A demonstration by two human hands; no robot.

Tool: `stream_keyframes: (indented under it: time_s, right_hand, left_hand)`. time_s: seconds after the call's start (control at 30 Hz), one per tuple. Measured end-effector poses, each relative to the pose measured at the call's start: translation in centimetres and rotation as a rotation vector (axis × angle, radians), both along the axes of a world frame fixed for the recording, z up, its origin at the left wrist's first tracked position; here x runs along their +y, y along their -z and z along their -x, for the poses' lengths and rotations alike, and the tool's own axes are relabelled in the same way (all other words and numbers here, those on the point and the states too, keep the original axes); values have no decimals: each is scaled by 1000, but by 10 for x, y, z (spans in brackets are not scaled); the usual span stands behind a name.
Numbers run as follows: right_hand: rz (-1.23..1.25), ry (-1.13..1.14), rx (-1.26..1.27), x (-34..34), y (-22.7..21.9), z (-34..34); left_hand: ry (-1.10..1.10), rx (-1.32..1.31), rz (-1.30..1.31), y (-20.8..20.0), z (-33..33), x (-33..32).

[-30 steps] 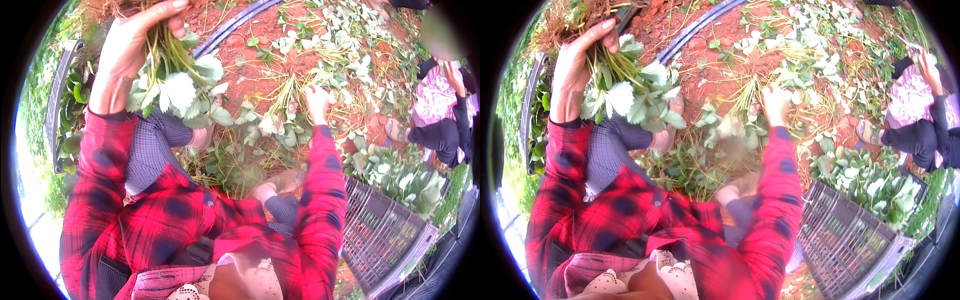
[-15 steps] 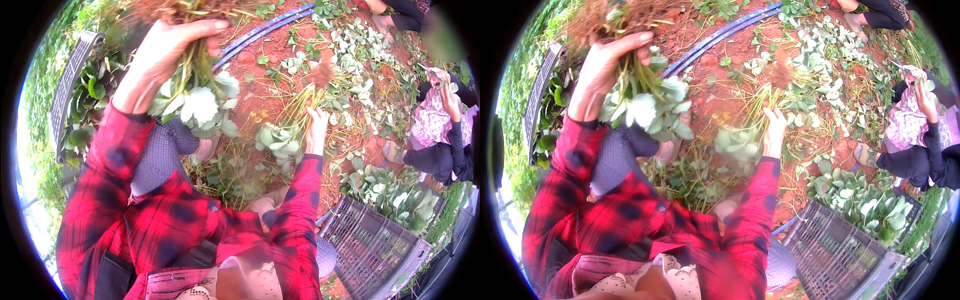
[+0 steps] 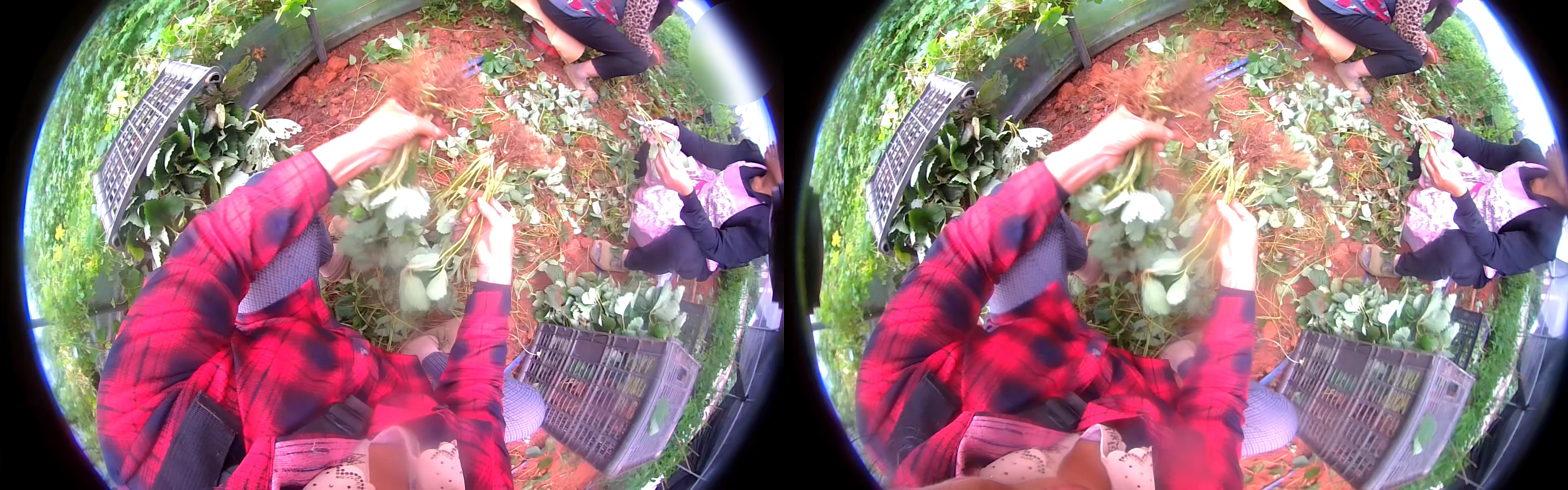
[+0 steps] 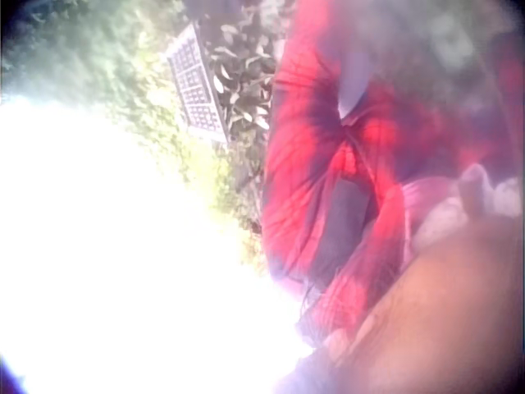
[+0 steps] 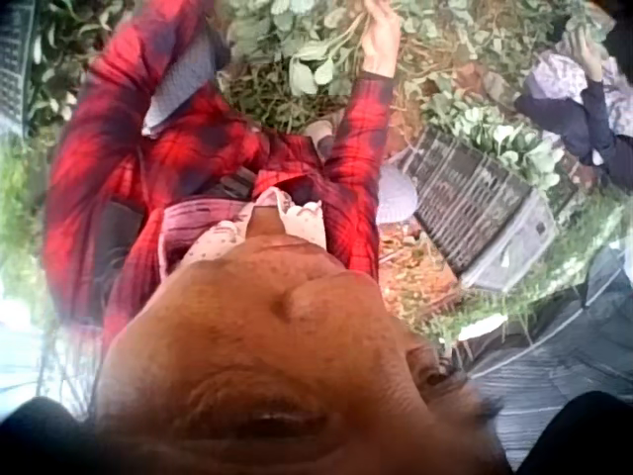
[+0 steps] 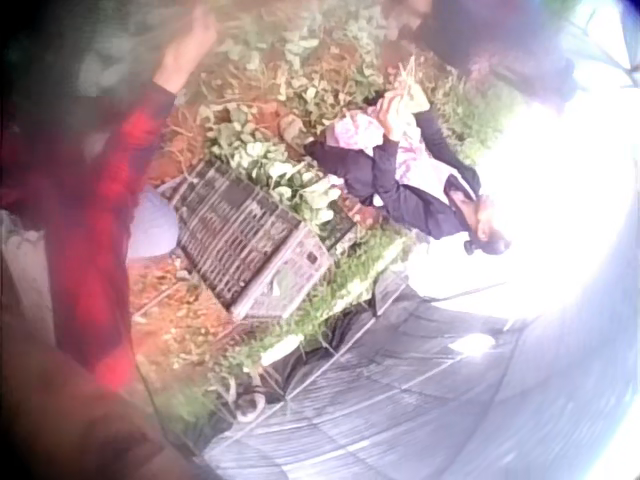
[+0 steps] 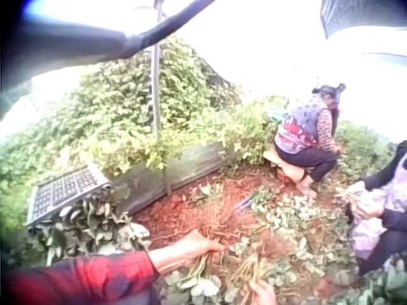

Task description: The person sits on the ground in a garden and sorts through a pile of harvested leafy green plants. They pick up bunches of plants, separate them, and place them into a black plastic crate nearby.

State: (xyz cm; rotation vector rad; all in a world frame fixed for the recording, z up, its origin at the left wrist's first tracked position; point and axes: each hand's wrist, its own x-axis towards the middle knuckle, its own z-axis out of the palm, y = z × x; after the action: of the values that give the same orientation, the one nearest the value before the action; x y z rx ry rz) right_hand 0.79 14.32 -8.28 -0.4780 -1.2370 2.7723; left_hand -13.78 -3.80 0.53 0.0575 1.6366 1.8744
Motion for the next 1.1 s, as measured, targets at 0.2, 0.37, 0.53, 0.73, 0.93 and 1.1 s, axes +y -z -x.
stream_keyframes:
  time_s: [0.2,0.37,0.53,0.73,0.93,1.1]
  right_hand:
    - [-352,-38,40,-43,-36,-18]
    - [-1317,367,-140,-34,-71,-38]
    - [-1288,274,-97,-25,-65,-21]
    - [-1630,569,62,-13,-45,-14]
    - [-1544,728,-433,73,15,-44]
    - [-1665,597,-1068,150,102,-158]
  left_hand:
    - [71,89,-6,3,-31,28]
    - [130,242,155,-35,-54,21]
    - [262,292,37,-27,-60,21]
    - [225,336,42,-49,-65,11]
    - [178,311,64,-41,-48,-1]
    - [97,181,-80,-29,-16,-20]
